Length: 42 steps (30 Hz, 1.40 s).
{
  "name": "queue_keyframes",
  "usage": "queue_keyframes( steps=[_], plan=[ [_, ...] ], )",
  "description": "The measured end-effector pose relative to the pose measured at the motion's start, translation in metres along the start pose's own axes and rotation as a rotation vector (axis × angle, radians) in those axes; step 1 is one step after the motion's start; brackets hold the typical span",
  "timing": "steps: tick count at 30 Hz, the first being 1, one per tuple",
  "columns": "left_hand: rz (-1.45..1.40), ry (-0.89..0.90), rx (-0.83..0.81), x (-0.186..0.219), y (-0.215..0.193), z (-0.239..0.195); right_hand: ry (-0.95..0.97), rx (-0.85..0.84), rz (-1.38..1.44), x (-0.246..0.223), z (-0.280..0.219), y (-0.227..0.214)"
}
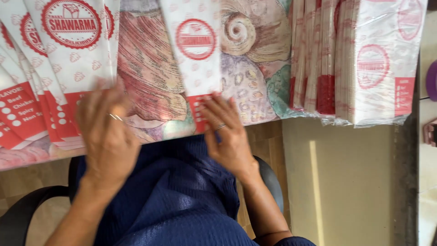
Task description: The person assembles printed paper food wrappers by folding them into cone shapes and securing the edges with glue. They handle multiple wrappers, apply glue from a bottle, and press the edges together to form finished cones.
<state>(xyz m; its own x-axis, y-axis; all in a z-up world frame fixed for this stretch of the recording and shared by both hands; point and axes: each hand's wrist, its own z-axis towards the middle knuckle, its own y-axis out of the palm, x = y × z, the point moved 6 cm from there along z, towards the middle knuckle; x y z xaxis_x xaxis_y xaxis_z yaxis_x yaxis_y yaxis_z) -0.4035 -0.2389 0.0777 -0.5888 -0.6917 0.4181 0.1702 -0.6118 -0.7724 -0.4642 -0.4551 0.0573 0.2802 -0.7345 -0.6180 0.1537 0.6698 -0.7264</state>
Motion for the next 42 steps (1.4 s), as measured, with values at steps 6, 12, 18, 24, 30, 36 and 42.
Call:
queue_keyframes(
  steps=[6, 12, 18, 24, 30, 36, 42],
  plan=[
    [-0.014, -0.007, -0.128, -0.002, 0.019, 0.000, 0.157, 0.106, -0.164, 0.066, -0.022, -0.065],
    [-0.082, 0.063, -0.126, 0.041, 0.075, 0.004, 0.131, 0.220, -0.291, 0.079, -0.023, -0.078],
    [-0.356, 0.136, 0.211, 0.055, 0.050, 0.017, -0.059, 0.293, -0.153, 0.002, 0.005, -0.045],
    [-0.539, 0.152, 0.061, 0.038, 0.017, -0.011, -0.298, 0.170, 0.130, -0.023, 0.004, 0.006],
    [-0.530, 0.240, 0.132, 0.039, 0.030, -0.021, -0.344, 0.157, 0.083, -0.025, 0.004, 0.004],
    [-0.525, 0.226, 0.166, 0.039, 0.028, -0.017, -0.339, 0.178, 0.095, -0.027, 0.006, 0.001],
    [-0.501, 0.018, 0.139, 0.040, 0.036, -0.015, -0.191, 0.169, 0.168, -0.024, 0.016, 0.000]
  ],
)
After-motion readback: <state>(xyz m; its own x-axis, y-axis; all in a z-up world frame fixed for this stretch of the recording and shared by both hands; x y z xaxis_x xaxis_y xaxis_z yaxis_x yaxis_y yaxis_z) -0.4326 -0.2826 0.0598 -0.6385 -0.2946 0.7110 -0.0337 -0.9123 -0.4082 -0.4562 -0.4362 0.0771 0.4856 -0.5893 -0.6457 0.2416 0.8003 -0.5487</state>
